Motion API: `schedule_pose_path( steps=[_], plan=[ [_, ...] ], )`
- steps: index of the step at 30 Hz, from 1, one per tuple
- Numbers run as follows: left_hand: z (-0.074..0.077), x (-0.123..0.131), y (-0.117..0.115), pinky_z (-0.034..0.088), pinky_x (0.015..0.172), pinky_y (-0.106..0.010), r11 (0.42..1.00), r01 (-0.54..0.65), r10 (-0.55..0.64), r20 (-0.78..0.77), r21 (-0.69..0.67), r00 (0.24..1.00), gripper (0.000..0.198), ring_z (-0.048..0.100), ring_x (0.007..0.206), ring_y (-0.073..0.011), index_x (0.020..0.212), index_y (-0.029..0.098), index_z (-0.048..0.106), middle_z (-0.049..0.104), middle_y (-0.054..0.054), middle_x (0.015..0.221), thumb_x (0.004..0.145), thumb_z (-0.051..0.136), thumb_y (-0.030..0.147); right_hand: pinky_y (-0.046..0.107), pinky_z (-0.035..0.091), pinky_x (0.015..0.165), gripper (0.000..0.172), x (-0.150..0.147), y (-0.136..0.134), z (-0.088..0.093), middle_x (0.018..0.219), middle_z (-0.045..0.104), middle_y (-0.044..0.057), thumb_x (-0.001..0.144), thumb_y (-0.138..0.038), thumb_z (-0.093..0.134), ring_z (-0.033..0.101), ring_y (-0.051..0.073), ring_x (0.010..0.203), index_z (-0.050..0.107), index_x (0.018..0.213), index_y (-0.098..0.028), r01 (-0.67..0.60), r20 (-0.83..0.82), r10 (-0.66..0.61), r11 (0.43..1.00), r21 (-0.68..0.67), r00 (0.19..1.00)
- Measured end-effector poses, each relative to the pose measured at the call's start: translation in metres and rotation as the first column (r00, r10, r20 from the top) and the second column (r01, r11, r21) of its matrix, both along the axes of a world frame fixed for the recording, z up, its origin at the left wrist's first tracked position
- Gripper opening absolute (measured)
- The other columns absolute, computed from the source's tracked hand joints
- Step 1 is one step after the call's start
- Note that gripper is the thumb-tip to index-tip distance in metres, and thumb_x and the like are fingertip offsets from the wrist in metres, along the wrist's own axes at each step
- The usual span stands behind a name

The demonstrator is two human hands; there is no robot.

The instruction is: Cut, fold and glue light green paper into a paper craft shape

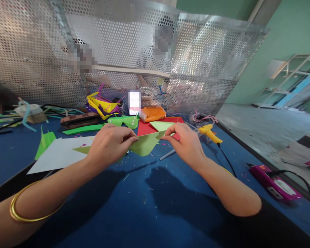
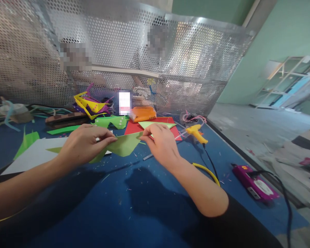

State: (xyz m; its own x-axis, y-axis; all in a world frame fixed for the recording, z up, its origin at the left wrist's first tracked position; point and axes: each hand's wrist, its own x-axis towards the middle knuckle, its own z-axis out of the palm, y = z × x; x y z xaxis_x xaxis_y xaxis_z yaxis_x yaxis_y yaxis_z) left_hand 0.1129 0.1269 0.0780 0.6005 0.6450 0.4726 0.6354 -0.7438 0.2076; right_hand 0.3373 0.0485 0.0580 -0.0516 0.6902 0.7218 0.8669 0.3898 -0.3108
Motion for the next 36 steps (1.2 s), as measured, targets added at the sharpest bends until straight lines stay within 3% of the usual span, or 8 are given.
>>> schedule_pose_path(
  steps=[6, 10, 14, 21, 26, 29, 36],
  plan=[
    [-0.003, 0.001, -0.003, 0.035, 0.074, -0.033, 0.995, 0.074, -0.076, 0.029, 0.06, 0.997, 0.022, 0.057, 0.061, -0.0158, 0.071, 0.022, 0.068, 0.069, 0.003, 0.064, 0.086, 0.059, 0.035, 0.036, 0.041, 0.094, 0.038, -0.004, -0.006, 0.001, 0.062, 0.066, -0.003, 0.097, -0.039, 0.047, 0.06, 0.012, 0.061, 0.062, 0.067, -0.021, -0.132, 0.105, 0.119, 0.984, 0.117, 0.987],
    [-0.009, 0.005, -0.012, 0.034, 0.078, -0.034, 0.973, 0.212, -0.215, 0.017, 0.093, 0.977, 0.022, 0.06, 0.063, -0.0142, 0.077, 0.021, 0.07, 0.071, 0.003, 0.069, 0.089, 0.056, 0.034, 0.041, 0.031, 0.105, 0.028, -0.015, -0.008, -0.001, 0.096, 0.073, 0.006, 0.093, -0.042, 0.055, 0.064, 0.02, 0.096, 0.067, 0.101, -0.018, -0.08, 0.265, 0.062, 0.995, 0.057, 0.962],
    [-0.013, 0.007, -0.015, 0.035, 0.079, -0.033, 0.959, 0.28, -0.281, 0.026, 0.041, 0.959, 0.021, 0.062, 0.064, -0.0128, 0.081, 0.023, 0.072, 0.074, 0.004, 0.074, 0.09, 0.057, 0.034, 0.042, 0.027, 0.107, 0.023, -0.023, -0.009, -0.006, 0.078, 0.071, 0.001, 0.095, -0.033, 0.053, 0.064, 0.017, 0.083, 0.067, 0.084, -0.019, -0.083, 0.33, 0.094, 0.995, -0.047, 0.939],
    [-0.005, -0.001, 0.002, 0.037, 0.08, -0.034, 0.985, 0.175, -0.175, 0.026, -0.009, 0.984, 0.018, 0.059, 0.059, -0.0135, 0.078, 0.027, 0.075, 0.072, 0.004, 0.063, 0.085, 0.063, 0.039, 0.042, 0.025, 0.108, 0.021, -0.001, -0.004, 0.001, 0.07, 0.069, -0.003, 0.092, -0.03, 0.059, 0.062, 0.015, 0.073, 0.066, 0.074, -0.021, -0.033, 0.284, 0.048, 0.998, -0.059, 0.958],
    [-0.008, 0.004, -0.006, 0.037, 0.079, -0.033, 0.975, 0.222, -0.222, 0.008, -0.022, 0.975, 0.019, 0.059, 0.062, -0.0135, 0.078, 0.026, 0.075, 0.074, 0.004, 0.068, 0.087, 0.06, 0.032, 0.045, 0.022, 0.11, 0.016, -0.013, -0.007, -0.001, 0.083, 0.073, 0.001, 0.092, -0.033, 0.058, 0.064, 0.018, 0.086, 0.068, 0.09, -0.021, -0.015, 0.322, 0.029, 0.999, -0.048, 0.946],
    [-0.009, 0.006, -0.008, 0.037, 0.081, -0.033, 0.972, 0.225, -0.226, 0.003, -0.063, 0.974, 0.019, 0.059, 0.061, -0.0136, 0.078, 0.028, 0.076, 0.073, 0.004, 0.066, 0.086, 0.061, 0.037, 0.045, 0.024, 0.109, 0.018, -0.018, -0.009, -0.001, 0.077, 0.072, -0.001, 0.093, -0.03, 0.056, 0.064, 0.017, 0.079, 0.066, 0.08, -0.021, -0.054, 0.305, 0.082, 0.994, -0.1, 0.949],
    [0.005, -0.005, 0.017, 0.035, 0.09, -0.037, 0.982, 0.15, -0.15, 0.008, -0.114, 0.989, 0.018, 0.06, 0.063, -0.0146, 0.076, 0.027, 0.075, 0.074, 0.003, 0.068, 0.081, 0.064, 0.041, 0.048, 0.027, 0.108, 0.023, 0.016, -0.005, 0.018, 0.066, 0.068, -0.005, 0.089, -0.032, 0.06, 0.062, 0.015, 0.067, 0.065, 0.068, -0.024, -0.029, 0.147, 0.059, 0.979, -0.201, 0.987]
  ],
)
